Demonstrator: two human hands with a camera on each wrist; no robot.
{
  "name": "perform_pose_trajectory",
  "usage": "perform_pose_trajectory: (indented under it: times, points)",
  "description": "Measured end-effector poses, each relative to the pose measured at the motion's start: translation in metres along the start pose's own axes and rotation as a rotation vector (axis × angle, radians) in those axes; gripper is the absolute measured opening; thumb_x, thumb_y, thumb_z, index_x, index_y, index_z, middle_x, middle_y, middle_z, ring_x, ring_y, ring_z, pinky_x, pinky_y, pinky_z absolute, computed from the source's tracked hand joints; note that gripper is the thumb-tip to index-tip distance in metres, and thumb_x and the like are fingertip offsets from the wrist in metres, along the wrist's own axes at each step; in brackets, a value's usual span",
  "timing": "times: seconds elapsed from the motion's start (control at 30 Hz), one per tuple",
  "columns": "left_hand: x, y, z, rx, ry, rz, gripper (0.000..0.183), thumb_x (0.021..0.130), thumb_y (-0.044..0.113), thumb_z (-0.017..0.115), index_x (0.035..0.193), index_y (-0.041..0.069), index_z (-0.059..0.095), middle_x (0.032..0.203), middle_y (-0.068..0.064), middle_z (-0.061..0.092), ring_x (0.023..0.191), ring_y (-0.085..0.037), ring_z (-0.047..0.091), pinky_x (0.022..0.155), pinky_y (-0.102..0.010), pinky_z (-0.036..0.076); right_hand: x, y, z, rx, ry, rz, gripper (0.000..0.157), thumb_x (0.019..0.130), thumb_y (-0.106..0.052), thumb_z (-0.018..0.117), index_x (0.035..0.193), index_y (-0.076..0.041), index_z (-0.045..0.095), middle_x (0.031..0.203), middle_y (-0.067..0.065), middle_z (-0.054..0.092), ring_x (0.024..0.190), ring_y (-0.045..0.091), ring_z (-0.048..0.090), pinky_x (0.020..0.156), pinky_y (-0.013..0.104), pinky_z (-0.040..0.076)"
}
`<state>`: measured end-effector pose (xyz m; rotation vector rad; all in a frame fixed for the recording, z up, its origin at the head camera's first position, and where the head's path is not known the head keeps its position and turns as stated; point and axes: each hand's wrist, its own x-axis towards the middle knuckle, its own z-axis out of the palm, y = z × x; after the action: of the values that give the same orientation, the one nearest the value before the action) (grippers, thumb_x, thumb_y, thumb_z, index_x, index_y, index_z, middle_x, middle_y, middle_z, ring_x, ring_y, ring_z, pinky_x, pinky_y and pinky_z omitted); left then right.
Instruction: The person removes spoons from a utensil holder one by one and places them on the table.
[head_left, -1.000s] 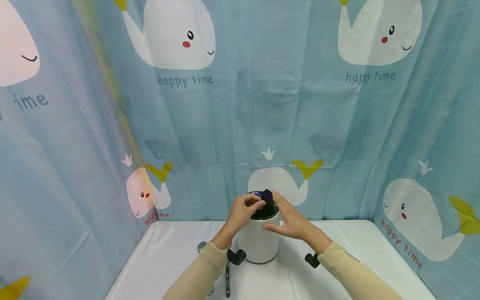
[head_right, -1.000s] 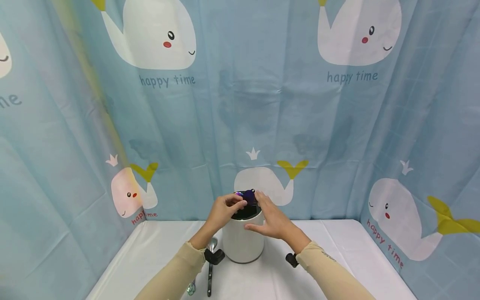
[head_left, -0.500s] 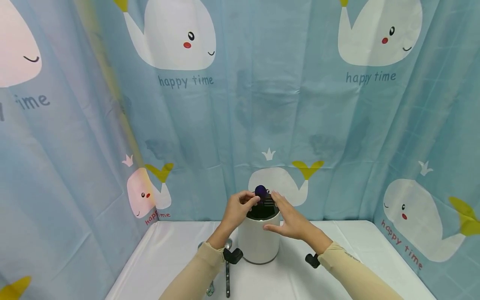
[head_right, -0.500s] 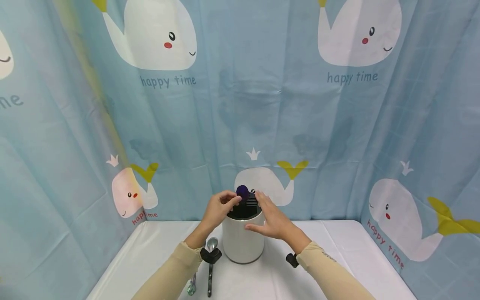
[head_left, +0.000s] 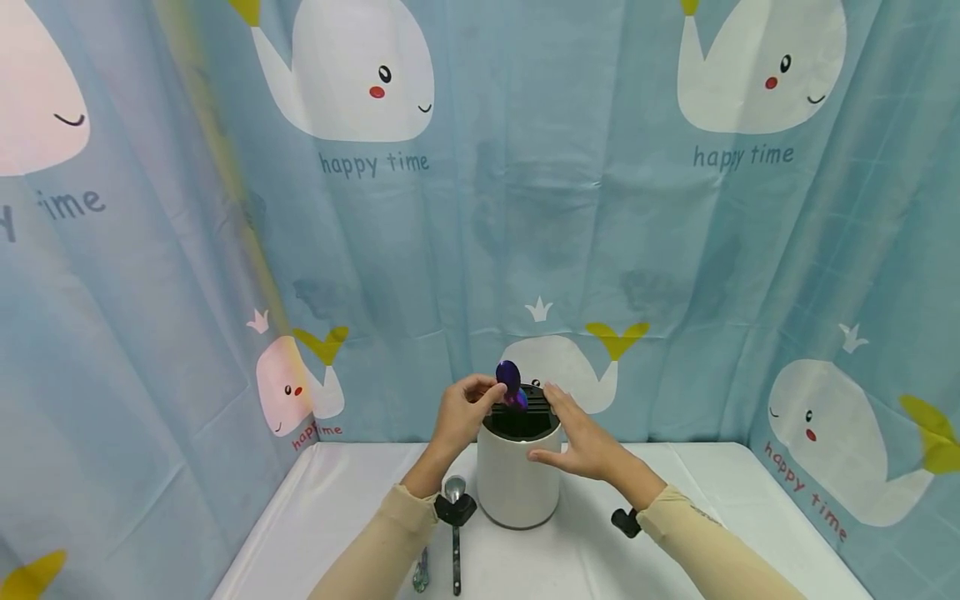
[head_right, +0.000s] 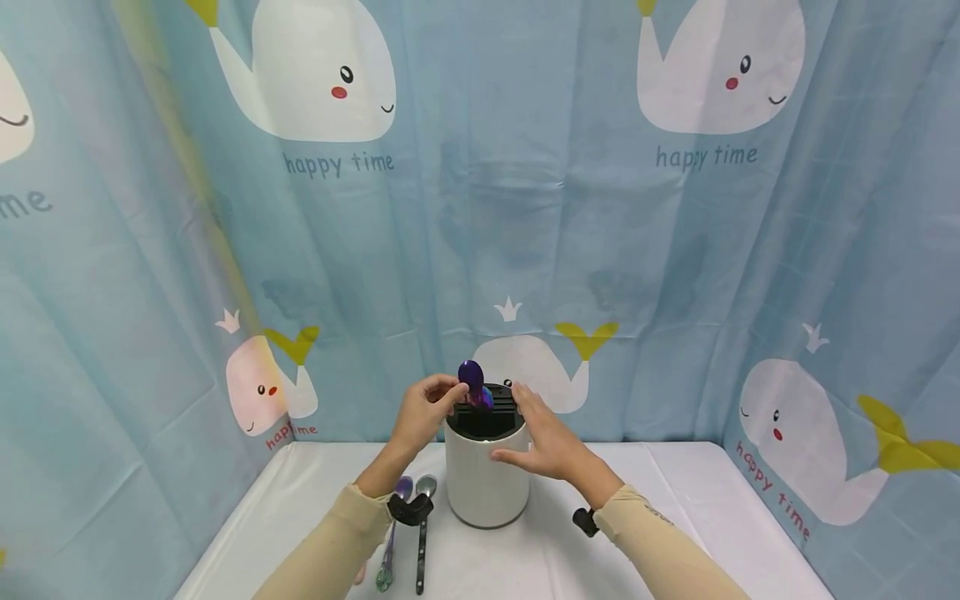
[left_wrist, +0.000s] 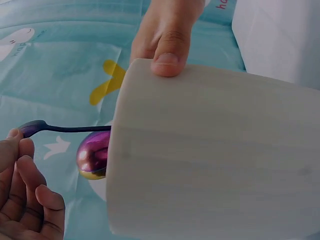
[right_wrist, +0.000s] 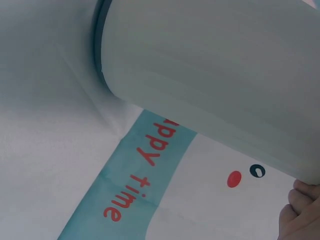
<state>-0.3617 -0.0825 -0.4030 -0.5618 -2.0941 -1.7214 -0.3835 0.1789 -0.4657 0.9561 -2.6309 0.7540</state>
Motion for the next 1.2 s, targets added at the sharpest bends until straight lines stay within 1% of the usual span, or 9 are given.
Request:
perform_pose_trajectory:
  times: [0.13, 0.3, 0.5, 0.67, 0.73, 0.87, 1.07, 1.13, 1.2]
  points:
    - [-0.001, 0.002, -0.005, -0.018, 0.027, -0.016, 0.017, 0.101, 0.020, 0.078, 0.100, 0.004, 0.077, 0.090, -0.016, 0.074, 0.076, -0.038, 0.065, 0.064, -0.025, 0.052, 0.000, 0.002, 0.001, 0.004, -0.003, 0.004, 0.120, 0.090, -0.070, 0.076, 0.173, -0.010, 0.013, 0.179, 0.014, 0.016, 0.165, 0.034, 0.014, 0.127, 0.060, 0.022]
    - [-0.003, 0.004, -0.011, -0.046, 0.069, -0.028, 0.018, 0.102, 0.019, 0.077, 0.101, 0.001, 0.075, 0.092, -0.020, 0.073, 0.073, -0.027, 0.062, 0.064, -0.023, 0.050, 0.001, 0.002, 0.002, -0.002, -0.005, 0.006, 0.120, 0.090, -0.072, 0.075, 0.173, -0.010, 0.014, 0.179, 0.014, 0.016, 0.165, 0.035, 0.015, 0.126, 0.060, 0.024]
    - [-0.003, 0.008, -0.020, -0.080, 0.092, -0.009, 0.016, 0.103, 0.016, 0.076, 0.099, 0.001, 0.073, 0.089, -0.013, 0.072, 0.069, -0.018, 0.059, 0.063, -0.021, 0.048, 0.001, 0.002, 0.002, 0.003, 0.002, -0.006, 0.120, 0.090, -0.071, 0.075, 0.172, -0.008, 0.015, 0.178, 0.015, 0.017, 0.165, 0.034, 0.014, 0.127, 0.058, 0.022]
    - [-0.003, 0.012, -0.028, -0.124, 0.111, -0.001, 0.018, 0.103, 0.016, 0.075, 0.099, -0.001, 0.071, 0.088, -0.014, 0.071, 0.066, -0.011, 0.056, 0.062, -0.021, 0.048, 0.001, 0.003, 0.001, -0.003, 0.008, -0.016, 0.120, 0.090, -0.069, 0.077, 0.171, -0.004, 0.016, 0.178, 0.017, 0.018, 0.165, 0.035, 0.015, 0.127, 0.058, 0.021]
    - [-0.002, 0.013, -0.031, -0.142, 0.117, 0.003, 0.019, 0.103, 0.016, 0.075, 0.100, -0.002, 0.071, 0.089, -0.016, 0.071, 0.066, -0.010, 0.056, 0.063, -0.021, 0.049, 0.001, 0.003, 0.001, -0.009, 0.004, -0.013, 0.120, 0.090, -0.070, 0.076, 0.172, -0.004, 0.016, 0.178, 0.016, 0.017, 0.165, 0.035, 0.014, 0.128, 0.057, 0.021]
    - [-0.002, 0.014, -0.038, -0.162, 0.126, 0.006, 0.020, 0.104, 0.017, 0.074, 0.101, -0.002, 0.070, 0.090, -0.015, 0.071, 0.066, -0.011, 0.056, 0.064, -0.022, 0.050, 0.000, 0.003, 0.001, -0.012, -0.003, -0.005, 0.121, 0.090, -0.071, 0.075, 0.172, -0.006, 0.015, 0.179, 0.015, 0.016, 0.165, 0.034, 0.014, 0.127, 0.057, 0.021]
    - [-0.002, 0.017, -0.048, -0.159, 0.140, 0.011, 0.021, 0.105, 0.018, 0.074, 0.103, -0.002, 0.070, 0.086, -0.001, 0.071, 0.067, -0.014, 0.056, 0.065, -0.022, 0.049, 0.000, 0.003, 0.001, -0.011, -0.003, -0.005, 0.121, 0.090, -0.071, 0.075, 0.172, -0.006, 0.015, 0.179, 0.015, 0.016, 0.165, 0.033, 0.013, 0.128, 0.056, 0.020]
    - [-0.003, 0.018, -0.051, -0.154, 0.147, 0.009, 0.022, 0.104, 0.018, 0.074, 0.103, -0.003, 0.070, 0.085, 0.001, 0.071, 0.068, -0.013, 0.057, 0.065, -0.022, 0.048, 0.001, 0.003, 0.001, -0.012, -0.003, -0.005, 0.121, 0.090, -0.071, 0.075, 0.172, -0.006, 0.015, 0.179, 0.014, 0.016, 0.165, 0.033, 0.013, 0.128, 0.055, 0.020]
    - [-0.003, 0.018, -0.055, -0.154, 0.156, 0.010, 0.022, 0.104, 0.019, 0.074, 0.103, -0.003, 0.070, 0.086, -0.002, 0.072, 0.068, -0.012, 0.057, 0.065, -0.022, 0.049, 0.001, 0.003, 0.001, -0.011, -0.004, -0.006, 0.121, 0.090, -0.071, 0.075, 0.172, -0.006, 0.015, 0.179, 0.014, 0.016, 0.165, 0.032, 0.013, 0.128, 0.055, 0.019]
